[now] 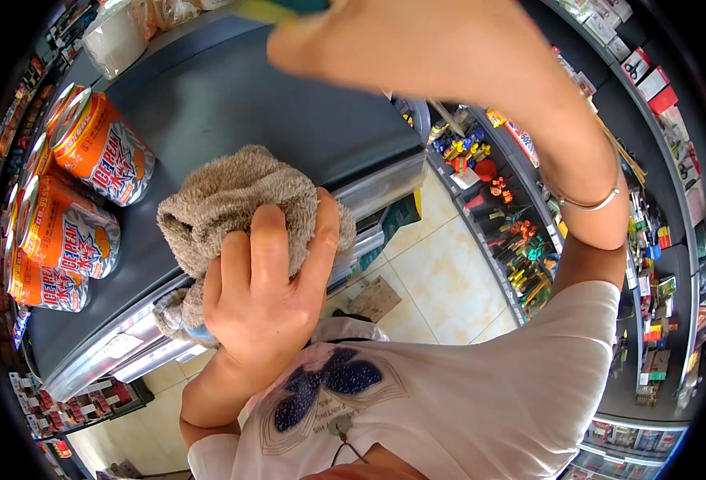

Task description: The person cleans a shelf and uses a screwdriver to adjust the front plastic strip on a grocery store counter or shelf edge.

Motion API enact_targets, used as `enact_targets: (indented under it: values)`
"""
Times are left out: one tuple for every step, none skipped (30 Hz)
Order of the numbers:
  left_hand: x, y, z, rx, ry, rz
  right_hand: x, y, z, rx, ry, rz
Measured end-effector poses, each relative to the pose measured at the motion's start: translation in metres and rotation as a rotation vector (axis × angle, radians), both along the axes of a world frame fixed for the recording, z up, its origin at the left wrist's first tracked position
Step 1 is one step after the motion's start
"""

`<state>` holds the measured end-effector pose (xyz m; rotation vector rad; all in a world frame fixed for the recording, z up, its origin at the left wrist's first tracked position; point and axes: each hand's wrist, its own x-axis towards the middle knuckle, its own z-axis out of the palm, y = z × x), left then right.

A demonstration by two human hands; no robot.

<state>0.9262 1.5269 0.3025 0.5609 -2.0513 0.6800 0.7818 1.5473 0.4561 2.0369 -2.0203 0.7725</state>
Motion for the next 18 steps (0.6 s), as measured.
enact_targets:
  values:
    - [0.001,0.001,0.001,0.003,0.0,0.0,-0.001,0.001,-0.001,-0.08,-0.07,-0.011]
    - [0.002,0.001,0.001,0.005,0.0,0.0,-0.007,0.0,-0.003,-0.07,-0.197,0.052]
    - [0.002,0.001,0.001,0.007,-0.004,-0.003,-0.014,-0.001,-0.006,-0.063,-0.33,0.11]
    - [0.003,0.0,0.0,0.004,0.005,-0.005,-0.013,-0.003,-0.015,-0.082,-0.285,0.115]
    - [0.003,0.0,-0.001,0.002,0.015,-0.007,-0.012,-0.006,-0.025,-0.101,-0.241,0.121]
    - [0.003,0.0,-0.002,0.001,0.024,-0.011,-0.011,-0.008,-0.034,-0.12,-0.197,0.123]
    - [0.003,0.0,-0.001,0.008,0.017,-0.013,-0.014,-0.007,-0.04,-0.038,-0.113,0.1]
    - [0.004,0.001,0.0,0.015,0.009,-0.013,-0.015,-0.006,-0.043,0.044,-0.03,0.078]
    - [0.006,0.001,0.001,0.023,0.0,-0.005,-0.01,-0.009,-0.045,0.099,-0.072,0.007]
    - [0.006,0.0,0.0,0.012,0.002,0.003,-0.011,-0.008,-0.039,0.065,0.036,0.036]
    - [0.007,-0.001,0.0,0.0,0.003,0.012,-0.011,-0.005,-0.024,0.03,0.144,0.067]
    - [0.009,-0.001,0.002,-0.003,-0.014,0.021,-0.012,-0.003,-0.012,-0.001,0.09,0.071]
    - [0.006,0.001,0.005,-0.007,-0.02,0.006,-0.015,0.003,0.0,-0.06,-0.065,0.092]
    - [0.006,0.005,0.01,-0.003,-0.047,-0.008,-0.02,0.005,0.01,-0.133,-0.217,0.132]
    - [0.006,0.007,0.009,-0.003,-0.066,-0.006,-0.024,0.006,0.012,-0.206,-0.365,0.209]
    - [0.006,0.009,0.01,-0.002,-0.082,-0.008,-0.028,0.006,0.008,-0.259,-0.351,0.243]
    - [0.005,0.01,0.01,-0.004,-0.074,-0.016,-0.035,0.002,-0.003,-0.278,-0.307,0.266]
    - [0.006,0.01,0.01,-0.005,-0.085,-0.005,-0.04,-0.007,-0.014,-0.282,-0.271,0.297]
